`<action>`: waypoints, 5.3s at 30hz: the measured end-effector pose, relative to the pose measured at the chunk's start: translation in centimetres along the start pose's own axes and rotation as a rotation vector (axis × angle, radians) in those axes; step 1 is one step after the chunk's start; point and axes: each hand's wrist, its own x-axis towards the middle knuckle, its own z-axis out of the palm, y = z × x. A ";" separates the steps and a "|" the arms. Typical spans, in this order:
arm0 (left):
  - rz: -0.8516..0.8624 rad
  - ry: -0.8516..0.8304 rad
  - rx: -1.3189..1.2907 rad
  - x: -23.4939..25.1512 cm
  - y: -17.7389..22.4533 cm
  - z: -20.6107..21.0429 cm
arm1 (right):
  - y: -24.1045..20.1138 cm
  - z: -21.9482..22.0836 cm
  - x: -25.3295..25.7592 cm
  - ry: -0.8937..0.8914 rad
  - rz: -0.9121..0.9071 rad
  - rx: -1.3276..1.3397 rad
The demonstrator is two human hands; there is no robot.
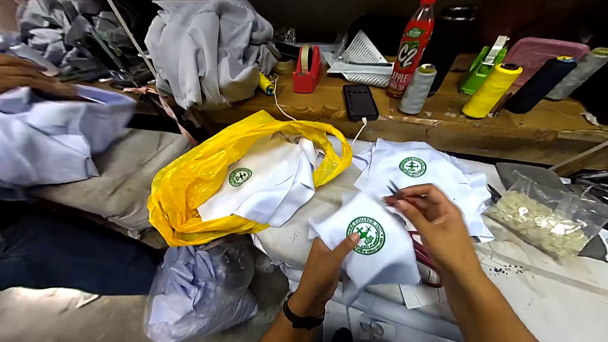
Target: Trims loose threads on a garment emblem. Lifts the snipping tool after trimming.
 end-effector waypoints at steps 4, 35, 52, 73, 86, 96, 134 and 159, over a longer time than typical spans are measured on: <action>0.137 0.067 0.044 0.3 -0.3 0.2 | -0.9 -2.3 -1.7 0.041 -0.284 -0.471; 0.483 0.174 0.192 0.2 -2.0 0.8 | 0.1 0.3 -5.0 0.047 -0.368 -0.597; 0.188 0.180 -0.083 -0.1 -1.0 1.2 | 0.4 0.6 -5.4 0.090 -0.296 -0.379; 0.163 0.147 -0.154 -0.5 -1.2 1.4 | -0.3 0.1 -5.3 0.019 -0.314 -0.432; -0.023 0.153 -0.223 -0.7 -0.4 1.6 | -0.1 -0.1 -5.3 0.025 -0.389 -0.526; -0.048 0.142 -0.214 -0.6 -0.2 1.6 | 0.1 -0.5 -5.2 -0.008 -0.315 -0.411; 0.095 -0.092 -0.055 -1.1 0.1 0.7 | -1.1 -2.1 -5.1 -0.118 -0.066 0.171; 0.039 -0.060 -0.005 -0.6 -0.2 0.6 | -1.3 -3.1 -5.4 -0.092 -0.233 -0.351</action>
